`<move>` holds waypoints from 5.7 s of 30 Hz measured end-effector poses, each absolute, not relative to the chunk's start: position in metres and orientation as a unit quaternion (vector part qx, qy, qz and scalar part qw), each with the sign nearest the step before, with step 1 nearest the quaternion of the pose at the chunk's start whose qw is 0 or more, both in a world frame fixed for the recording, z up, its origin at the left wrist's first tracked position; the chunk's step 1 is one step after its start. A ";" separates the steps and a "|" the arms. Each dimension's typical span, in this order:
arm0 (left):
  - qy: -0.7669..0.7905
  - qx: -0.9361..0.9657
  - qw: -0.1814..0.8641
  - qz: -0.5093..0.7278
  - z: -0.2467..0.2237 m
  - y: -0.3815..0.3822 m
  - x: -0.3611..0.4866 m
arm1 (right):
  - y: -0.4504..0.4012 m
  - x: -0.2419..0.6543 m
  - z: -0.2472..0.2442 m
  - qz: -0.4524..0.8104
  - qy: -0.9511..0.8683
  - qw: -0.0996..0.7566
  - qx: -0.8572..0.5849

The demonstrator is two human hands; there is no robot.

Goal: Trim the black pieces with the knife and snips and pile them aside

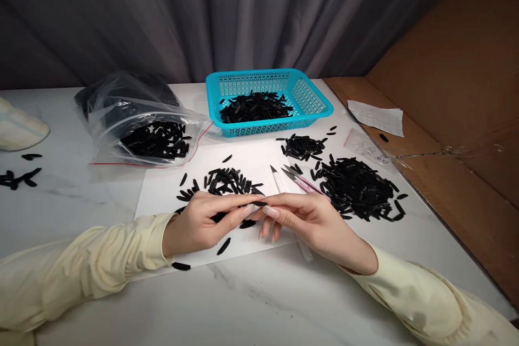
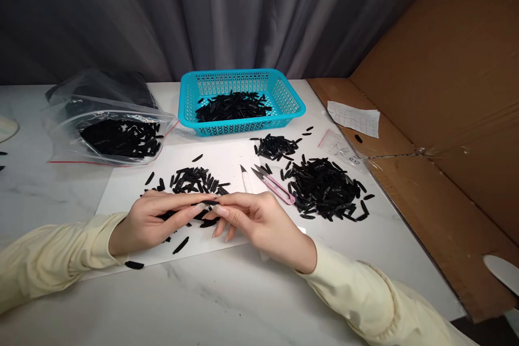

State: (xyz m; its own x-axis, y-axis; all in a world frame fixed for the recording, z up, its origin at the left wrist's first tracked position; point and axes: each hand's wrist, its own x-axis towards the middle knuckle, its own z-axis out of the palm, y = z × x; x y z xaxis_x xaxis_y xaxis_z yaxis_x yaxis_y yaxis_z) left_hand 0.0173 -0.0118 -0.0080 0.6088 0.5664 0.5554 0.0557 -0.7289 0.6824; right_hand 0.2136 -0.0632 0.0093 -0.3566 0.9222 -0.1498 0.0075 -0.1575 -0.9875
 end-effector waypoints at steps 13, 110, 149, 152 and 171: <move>0.183 0.851 0.293 0.397 -0.008 -0.012 0.018 | -0.065 0.214 0.008 0.543 -0.615 0.387 -0.421; 0.076 0.845 0.492 0.194 -0.007 -0.011 0.016 | -0.063 0.214 0.012 0.676 -0.593 0.246 -0.363; 0.264 0.467 0.837 0.110 0.003 0.006 0.016 | -0.031 0.264 0.023 -0.118 -0.745 0.351 -0.555; 0.257 0.464 0.841 0.107 0.002 0.006 0.016 | -0.033 0.256 0.025 0.094 -0.719 0.341 -0.598; 0.240 0.443 0.860 0.080 0.000 0.007 0.014 | -0.025 0.247 0.046 0.386 -0.728 0.128 -0.552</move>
